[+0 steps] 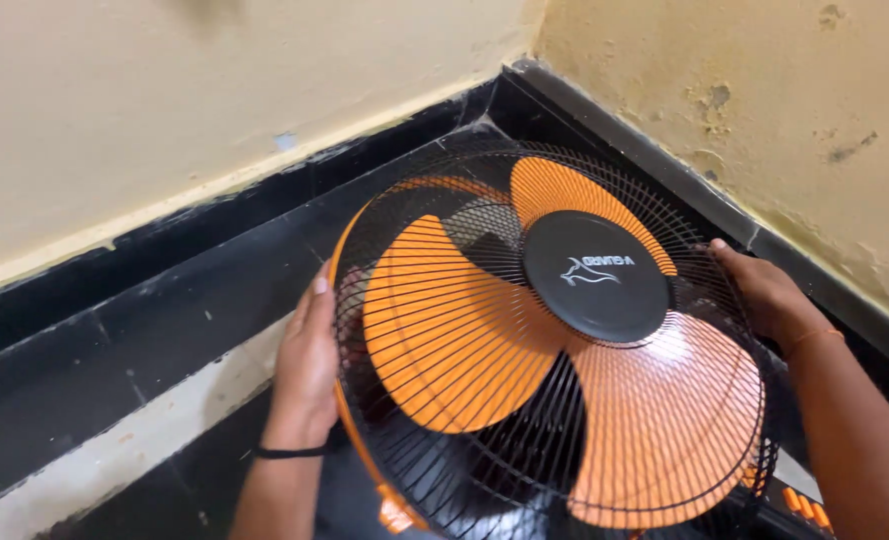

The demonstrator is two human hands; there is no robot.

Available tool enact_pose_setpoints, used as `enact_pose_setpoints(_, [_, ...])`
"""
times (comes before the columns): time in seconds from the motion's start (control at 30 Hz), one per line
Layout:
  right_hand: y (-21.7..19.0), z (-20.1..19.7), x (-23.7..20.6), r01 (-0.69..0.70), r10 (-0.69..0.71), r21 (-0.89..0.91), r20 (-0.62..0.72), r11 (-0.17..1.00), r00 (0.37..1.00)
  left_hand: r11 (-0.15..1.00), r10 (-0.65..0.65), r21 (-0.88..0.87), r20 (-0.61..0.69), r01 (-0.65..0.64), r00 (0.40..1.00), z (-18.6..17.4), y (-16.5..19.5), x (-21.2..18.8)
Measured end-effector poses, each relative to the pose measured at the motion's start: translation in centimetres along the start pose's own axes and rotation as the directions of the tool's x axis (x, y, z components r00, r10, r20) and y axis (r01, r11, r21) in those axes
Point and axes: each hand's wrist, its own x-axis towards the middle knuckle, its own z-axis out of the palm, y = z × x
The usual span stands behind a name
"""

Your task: The person reassembles an electric fan by attaching the front grille to the fan head and securing it with a plastic ring. They then wipe the fan stand and base with a cloth.

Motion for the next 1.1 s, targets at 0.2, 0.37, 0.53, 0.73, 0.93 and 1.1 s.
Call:
enact_pose_setpoints(0.2, [1.9,1.6,0.8,-0.125,0.092,0.283,0.129,0.951,0.987,0.998,-0.031,0.049,-0.043,0.033,0.999,0.5,0.8,-0.5])
enact_pose_setpoints(0.37, [4.1,2.4,1.4,-0.204,0.014,0.564,0.322,0.800,0.947,0.993,-0.087,0.065,-0.109,0.094,0.990,1.0,1.0,-1.1])
enact_pose_setpoints(0.53, [6.0,2.8,2.2,-0.238,-0.039,0.650,0.382,0.722,0.923,0.988,-0.147,0.024,-0.146,0.152,0.978,0.8,0.7,-1.2])
enact_pose_setpoints(0.73, [7.7,2.6,2.3,-0.209,-0.078,0.679,0.366,0.704,0.927,0.989,-0.140,0.026,-0.135,0.145,0.981,0.4,0.6,-1.4])
enact_pose_setpoints(0.93, [6.3,-1.5,0.6,0.052,-0.143,0.519,0.137,0.853,0.980,0.983,-0.178,0.008,-0.138,0.181,0.974,0.1,0.7,-1.2])
enact_pose_setpoints(1.1, [5.2,-1.8,-1.4,0.275,-0.254,0.143,-0.148,0.951,0.956,0.984,-0.168,-0.063,-0.034,0.166,0.985,-0.6,0.5,-0.9])
